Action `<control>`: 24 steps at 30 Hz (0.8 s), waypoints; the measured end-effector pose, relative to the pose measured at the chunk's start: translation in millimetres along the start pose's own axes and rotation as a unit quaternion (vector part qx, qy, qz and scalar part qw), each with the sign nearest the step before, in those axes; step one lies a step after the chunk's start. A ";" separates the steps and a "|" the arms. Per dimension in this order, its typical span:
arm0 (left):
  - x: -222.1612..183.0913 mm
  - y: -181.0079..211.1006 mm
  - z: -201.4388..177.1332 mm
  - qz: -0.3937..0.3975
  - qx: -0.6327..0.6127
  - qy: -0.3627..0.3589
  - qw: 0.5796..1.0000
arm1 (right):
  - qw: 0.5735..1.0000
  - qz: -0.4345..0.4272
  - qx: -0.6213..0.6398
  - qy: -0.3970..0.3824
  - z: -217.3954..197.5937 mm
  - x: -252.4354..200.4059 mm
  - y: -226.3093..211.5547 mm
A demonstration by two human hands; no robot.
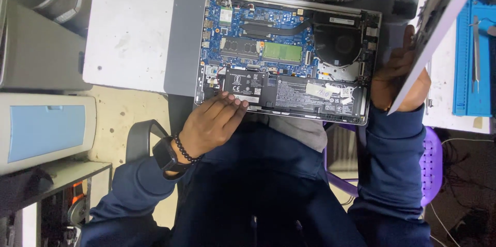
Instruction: Removing the back cover of a laptop and using a screwdriver to repair internal components
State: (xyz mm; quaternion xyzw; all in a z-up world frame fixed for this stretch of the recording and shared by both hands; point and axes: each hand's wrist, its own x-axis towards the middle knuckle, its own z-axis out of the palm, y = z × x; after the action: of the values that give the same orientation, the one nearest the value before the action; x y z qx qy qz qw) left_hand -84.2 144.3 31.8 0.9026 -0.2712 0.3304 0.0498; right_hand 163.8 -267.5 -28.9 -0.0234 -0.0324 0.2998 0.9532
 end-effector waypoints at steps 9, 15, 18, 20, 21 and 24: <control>8.5 15.0 7.7 0.029 -0.070 -0.026 0.997 | 0.993 -0.056 -0.092 0.045 3.2 2.7 11.5; 25.7 31.7 27.1 -0.005 -0.042 0.084 0.996 | 0.974 -0.123 -0.149 0.115 -26.7 16.2 0.1; 29.1 37.5 29.0 0.008 -0.045 0.081 0.996 | 0.957 -0.157 -0.185 0.160 -6.8 17.8 15.2; 29.6 33.9 18.5 0.034 -0.082 -0.065 0.994 | 0.940 -0.176 -0.212 0.202 44.5 18.9 52.7; 30.7 34.0 19.3 0.037 -0.084 -0.066 0.994 | 0.939 -0.179 -0.211 0.204 47.1 18.4 54.0; 34.5 32.3 20.5 0.040 -0.064 -0.073 0.994 | 0.935 -0.188 -0.234 0.187 50.2 16.4 57.1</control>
State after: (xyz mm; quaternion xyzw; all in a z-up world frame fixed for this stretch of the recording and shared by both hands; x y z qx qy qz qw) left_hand -67.5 95.7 34.5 0.9077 -0.3310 0.2468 0.0745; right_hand 141.0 -210.1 18.3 -0.2952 0.0728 0.0894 0.9484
